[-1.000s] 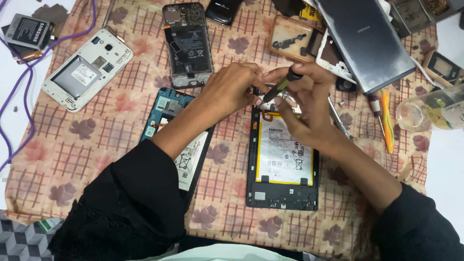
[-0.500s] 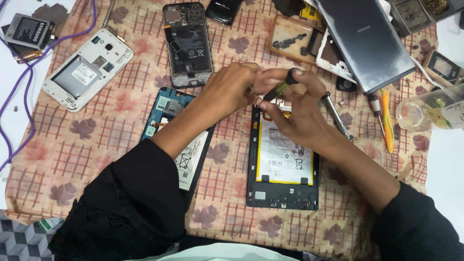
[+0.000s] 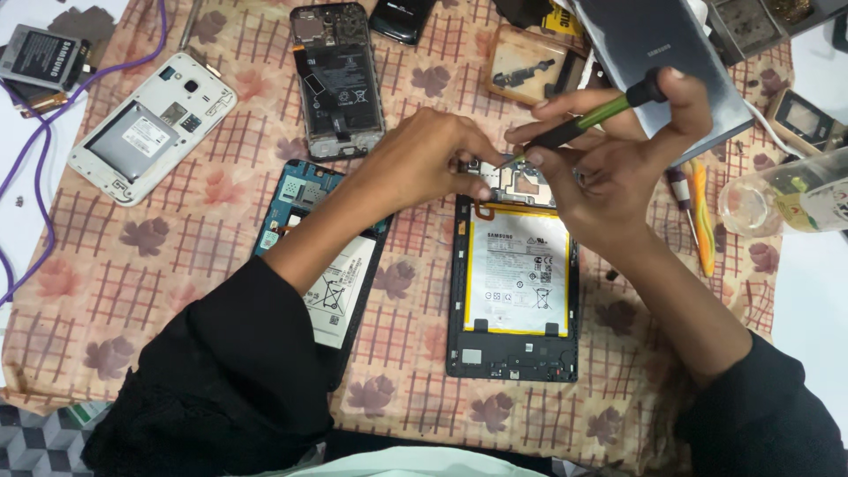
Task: The person removes the back cover of a Samsung tablet and uses a screwdriver to unscrew and detach internal components. The person manipulates connectors and small parts inside the tablet chassis while other disassembled devices remain on the table.
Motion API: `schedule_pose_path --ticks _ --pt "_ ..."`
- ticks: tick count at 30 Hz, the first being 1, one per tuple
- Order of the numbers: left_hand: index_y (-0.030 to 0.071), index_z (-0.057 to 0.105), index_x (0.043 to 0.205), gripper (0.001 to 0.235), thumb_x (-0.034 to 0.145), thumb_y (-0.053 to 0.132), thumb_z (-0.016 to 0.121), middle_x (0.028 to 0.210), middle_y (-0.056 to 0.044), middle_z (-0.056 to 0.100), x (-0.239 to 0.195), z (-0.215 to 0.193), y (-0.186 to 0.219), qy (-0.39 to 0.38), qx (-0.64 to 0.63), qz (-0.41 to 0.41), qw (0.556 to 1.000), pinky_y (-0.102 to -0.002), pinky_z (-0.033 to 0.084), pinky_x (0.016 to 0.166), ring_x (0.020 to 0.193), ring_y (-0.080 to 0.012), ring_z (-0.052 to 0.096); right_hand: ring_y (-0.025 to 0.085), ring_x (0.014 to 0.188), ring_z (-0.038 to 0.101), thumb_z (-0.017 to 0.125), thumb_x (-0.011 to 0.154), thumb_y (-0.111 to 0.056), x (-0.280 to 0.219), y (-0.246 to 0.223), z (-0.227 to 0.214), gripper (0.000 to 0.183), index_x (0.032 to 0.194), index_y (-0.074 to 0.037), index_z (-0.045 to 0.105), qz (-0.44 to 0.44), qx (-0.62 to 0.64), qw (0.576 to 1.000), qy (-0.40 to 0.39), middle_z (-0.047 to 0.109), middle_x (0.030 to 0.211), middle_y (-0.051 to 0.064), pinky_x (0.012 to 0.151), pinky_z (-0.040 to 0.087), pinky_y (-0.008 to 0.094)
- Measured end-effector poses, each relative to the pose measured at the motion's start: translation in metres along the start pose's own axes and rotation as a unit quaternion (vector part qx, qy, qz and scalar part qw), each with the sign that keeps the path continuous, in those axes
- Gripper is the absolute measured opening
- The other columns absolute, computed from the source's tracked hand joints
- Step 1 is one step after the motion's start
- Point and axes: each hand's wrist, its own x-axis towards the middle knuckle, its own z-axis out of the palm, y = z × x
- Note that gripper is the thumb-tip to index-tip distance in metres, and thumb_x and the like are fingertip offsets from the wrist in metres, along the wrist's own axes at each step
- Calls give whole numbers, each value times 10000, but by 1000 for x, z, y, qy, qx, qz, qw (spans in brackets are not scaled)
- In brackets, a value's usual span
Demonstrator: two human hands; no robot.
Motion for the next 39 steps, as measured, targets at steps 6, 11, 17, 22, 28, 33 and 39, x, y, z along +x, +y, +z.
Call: schedule_pose_path --ticks 6,11,17,22,28,33,39 --pt "119 807 909 65 857 158 809 842 -75 801 10 0 6 -11 -29 -44 999 -307 598 606 628 -152 754 311 991 726 609 976 231 -2 6 -1 1021 1530 -373 0 -41 4 998 50 595 1206 211 876 726 430" --pt "112 782 883 116 787 169 814 822 -137 752 -3 -21 -7 -22 215 -200 956 -417 582 655 717 -294 738 340 1059 695 598 1018 241 -16 0 -36 1032 1548 -403 -10 -35 -71 995 62 575 1248 211 904 679 422" --pt "131 822 849 167 690 139 875 848 -153 752 -7 -18 -21 -14 277 -175 945 -474 587 695 791 -344 735 348 1057 695 578 1012 290 -40 9 -49 1003 1528 -371 27 68 -94 992 45 540 1256 240 883 716 405" --pt "105 741 1190 351 875 256 782 1147 -146 720 2 10 -7 -21 255 -146 956 -441 592 712 954 -321 706 330 1079 692 598 1003 287 -53 16 -47 949 1523 -305 67 112 -66 991 37 532 1235 241 930 653 379" --pt "23 581 1358 929 633 530 864 1421 -144 572 -2 41 16 -54 265 -42 962 -653 405 994 1335 -333 454 293 1128 722 614 1063 262 -63 24 -53 858 1502 -266 100 159 -25 986 35 562 1281 201 941 656 317" --pt "15 564 1363 875 685 481 861 1403 -96 574 -2 42 13 -78 219 -77 969 -598 359 1009 1300 -262 473 289 1123 730 621 1056 256 -64 25 -53 862 1503 -261 96 167 -9 986 27 581 1280 184 895 654 298" --pt "48 637 1290 612 836 434 773 1308 -91 649 0 45 2 -54 241 -53 968 -583 380 984 1238 -237 539 289 1113 735 606 1046 262 -61 25 -49 865 1501 -259 87 157 -6 987 13 593 1288 191 870 666 297"
